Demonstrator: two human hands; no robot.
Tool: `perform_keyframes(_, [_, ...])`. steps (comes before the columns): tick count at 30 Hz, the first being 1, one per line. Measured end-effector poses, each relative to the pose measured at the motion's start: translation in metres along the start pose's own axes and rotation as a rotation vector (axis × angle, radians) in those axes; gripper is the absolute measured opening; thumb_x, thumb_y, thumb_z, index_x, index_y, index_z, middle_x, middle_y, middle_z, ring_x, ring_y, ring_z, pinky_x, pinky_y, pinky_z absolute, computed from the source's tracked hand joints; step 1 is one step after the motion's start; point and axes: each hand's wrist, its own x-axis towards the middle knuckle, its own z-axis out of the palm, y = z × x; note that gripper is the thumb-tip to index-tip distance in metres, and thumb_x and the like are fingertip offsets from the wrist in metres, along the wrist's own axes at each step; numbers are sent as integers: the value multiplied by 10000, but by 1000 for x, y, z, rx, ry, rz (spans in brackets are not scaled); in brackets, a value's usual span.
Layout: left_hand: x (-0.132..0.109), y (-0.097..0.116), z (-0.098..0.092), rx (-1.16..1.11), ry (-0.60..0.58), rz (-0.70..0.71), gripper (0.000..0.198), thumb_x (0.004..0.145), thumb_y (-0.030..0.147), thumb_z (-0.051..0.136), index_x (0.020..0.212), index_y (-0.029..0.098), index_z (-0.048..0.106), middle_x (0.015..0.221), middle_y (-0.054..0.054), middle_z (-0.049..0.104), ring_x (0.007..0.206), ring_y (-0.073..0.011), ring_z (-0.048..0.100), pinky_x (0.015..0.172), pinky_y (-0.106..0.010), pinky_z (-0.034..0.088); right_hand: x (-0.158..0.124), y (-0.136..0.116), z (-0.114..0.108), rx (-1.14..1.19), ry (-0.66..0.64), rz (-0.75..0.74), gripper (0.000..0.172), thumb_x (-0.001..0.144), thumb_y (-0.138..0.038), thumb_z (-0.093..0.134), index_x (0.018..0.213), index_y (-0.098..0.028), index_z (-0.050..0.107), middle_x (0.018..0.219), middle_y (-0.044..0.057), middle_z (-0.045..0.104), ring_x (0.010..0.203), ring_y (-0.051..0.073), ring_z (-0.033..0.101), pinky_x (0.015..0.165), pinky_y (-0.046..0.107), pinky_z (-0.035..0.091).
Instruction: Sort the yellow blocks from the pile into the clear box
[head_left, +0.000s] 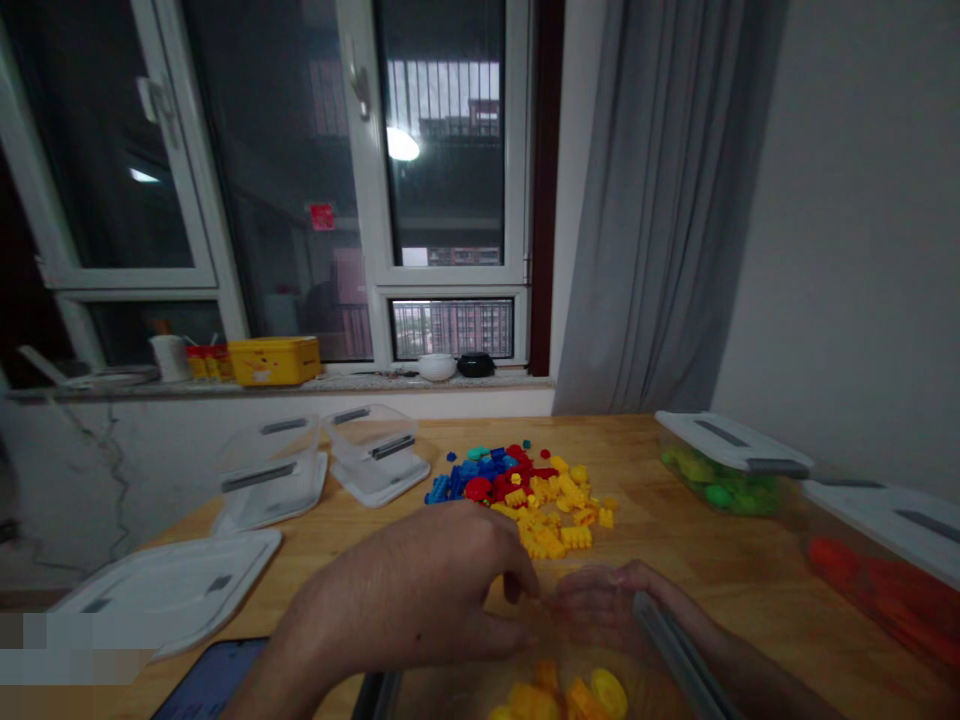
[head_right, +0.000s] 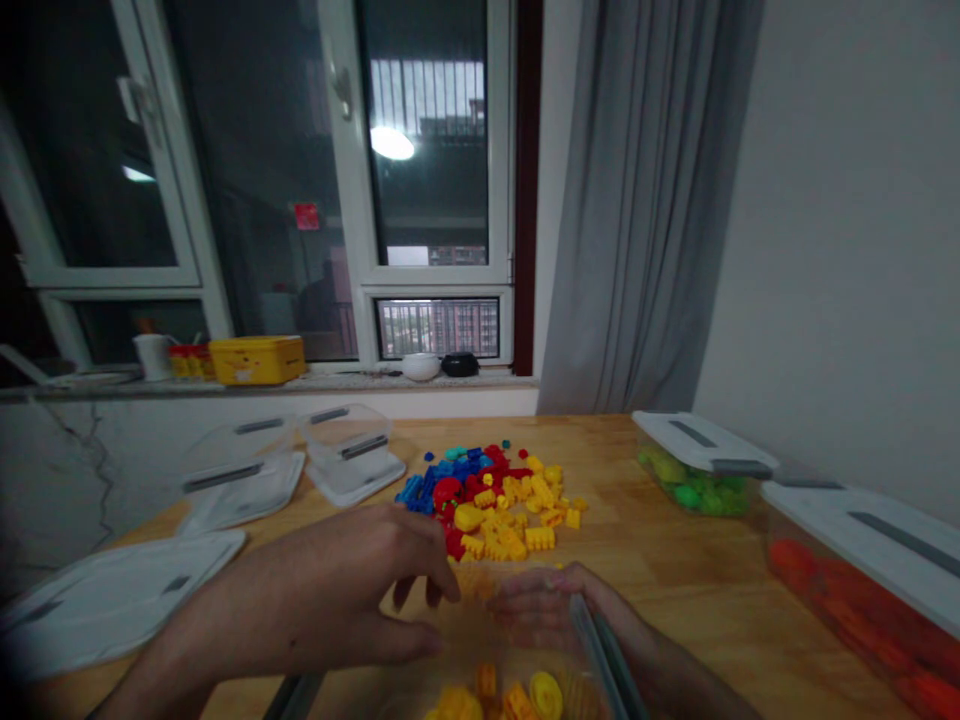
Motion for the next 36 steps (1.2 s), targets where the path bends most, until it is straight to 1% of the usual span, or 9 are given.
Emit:
perform_keyframes(4, [0, -4, -3, -8, 18, -3, 168, 859, 271, 730, 1000, 228, 810, 970, -9, 808, 834, -166, 715, 706, -255, 487, -1, 1, -5, -4, -16, 52, 531, 893, -442, 560, 1235, -100, 779, 1345, 186, 738, 1311, 336, 655, 1209, 501, 386])
perform_keyframes(7, [2, -9, -4, -11, 27, -20, 171, 860, 245, 707, 996, 228, 808, 987, -12, 810, 847, -171, 722, 724, -260, 494, 0, 1, -9, -13, -17, 51, 549, 899, -460, 555, 1259, -104, 767, 1367, 194, 724, 1331, 345, 640, 1205, 513, 385])
perform_keyframes(12, [18, -33, 3, -26, 41, -23, 186, 866, 233, 679, 991, 216, 816, 1023, -38, 824, 933, -204, 743, 832, -291, 523, -1, 0, -8, -42, -58, 68, 549, 916, -452, 514, 1276, -121, 764, 1397, 169, 710, 1365, 325, 618, 1228, 485, 355])
perform_keyframes(16, [35, -65, 20, -79, 24, -26, 235, 856, 223, 681, 1035, 218, 834, 1048, -53, 840, 939, -210, 753, 844, -285, 528, -3, 2, -6, -51, -29, 37, 554, 921, -469, 503, 1274, -132, 765, 1393, 162, 714, 1352, 316, 631, 1213, 473, 374])
perform_keyframes(21, [54, -96, 46, -120, -28, -56, 289, 817, 199, 671, 1044, 203, 850, 991, -60, 852, 836, -194, 737, 718, -252, 487, -4, 1, -3, -55, -21, 37, 559, 923, -472, 494, 1279, -133, 759, 1400, 165, 710, 1345, 316, 634, 1203, 473, 380])
perform_keyframes(24, [64, -109, 63, -134, -61, -79, 296, 797, 188, 665, 1022, 196, 857, 947, -65, 851, 794, -191, 728, 655, -244, 458, -4, -1, 0, -56, -4, 35, 550, 911, -464, 512, 1259, -123, 767, 1387, 174, 716, 1329, 322, 644, 1198, 479, 385])
perform_keyframes(27, [71, -122, 80, -149, -82, -82, 291, 802, 201, 668, 1025, 198, 854, 955, -74, 855, 811, -200, 739, 651, -244, 466, -4, -1, 0, -45, 25, 27, 520, 916, -427, 511, 1236, -114, 776, 1373, 185, 723, 1298, 319, 665, 1190, 482, 395])
perform_keyframes(30, [76, -134, 94, -159, -91, -70, 276, 789, 204, 690, 1011, 219, 852, 949, -58, 857, 819, -198, 737, 673, -247, 476, -3, -1, -1, -40, 22, 46, 543, 890, -452, 528, 1230, -111, 780, 1370, 192, 722, 1298, 327, 665, 1191, 487, 394])
perform_keyframes(36, [81, -147, 109, -171, -88, -91, 301, 749, 168, 670, 984, 222, 851, 926, -48, 849, 812, -205, 736, 636, -251, 455, -4, -1, 0, -39, 22, 36, 542, 896, -462, 531, 1237, -123, 781, 1375, 185, 721, 1316, 328, 653, 1194, 484, 389])
